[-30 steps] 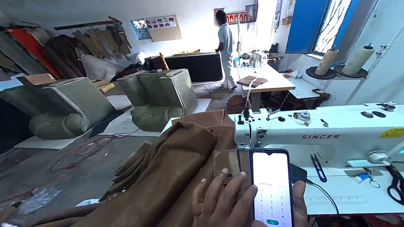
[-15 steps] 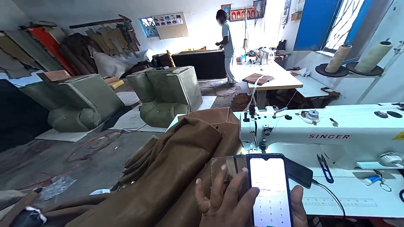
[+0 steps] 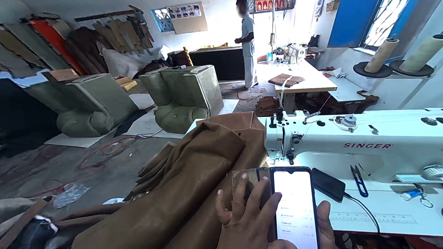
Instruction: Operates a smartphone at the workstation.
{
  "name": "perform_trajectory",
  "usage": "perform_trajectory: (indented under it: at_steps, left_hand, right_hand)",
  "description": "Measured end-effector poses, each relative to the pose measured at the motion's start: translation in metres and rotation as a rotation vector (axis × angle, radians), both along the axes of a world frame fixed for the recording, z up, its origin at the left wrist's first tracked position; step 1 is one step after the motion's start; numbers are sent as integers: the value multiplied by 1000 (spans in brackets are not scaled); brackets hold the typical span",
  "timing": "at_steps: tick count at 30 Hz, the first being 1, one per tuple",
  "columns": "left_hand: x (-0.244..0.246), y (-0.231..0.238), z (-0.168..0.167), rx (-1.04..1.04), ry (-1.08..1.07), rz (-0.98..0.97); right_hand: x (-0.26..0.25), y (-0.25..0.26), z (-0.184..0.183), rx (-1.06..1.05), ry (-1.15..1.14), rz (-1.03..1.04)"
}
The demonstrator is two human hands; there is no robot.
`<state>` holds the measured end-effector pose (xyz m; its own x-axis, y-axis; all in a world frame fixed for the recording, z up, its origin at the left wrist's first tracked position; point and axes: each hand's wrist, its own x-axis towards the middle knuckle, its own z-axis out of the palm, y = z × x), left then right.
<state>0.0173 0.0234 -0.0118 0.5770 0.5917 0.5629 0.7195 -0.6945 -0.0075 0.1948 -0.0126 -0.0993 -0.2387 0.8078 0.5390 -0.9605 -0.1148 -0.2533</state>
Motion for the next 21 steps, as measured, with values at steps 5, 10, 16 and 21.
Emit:
perform_trajectory:
  at_steps: [5,10,16,21]
  left_hand:
    - [-3,-4,-1,-28,-45,-24]
    - [-6,-7,-4,-46,-32,-47]
    - [-8,-8,-8,-75,-13,-77]
    - [-8,-9,-7,-70,-3,-81]
  right_hand:
    - [1,-1,-1,-11,-12,4]
    - [0,0,-3,-15,-5,22]
    - [0,-1,-4,-20,6,33]
    - [1,-1,-7,-28,0,24]
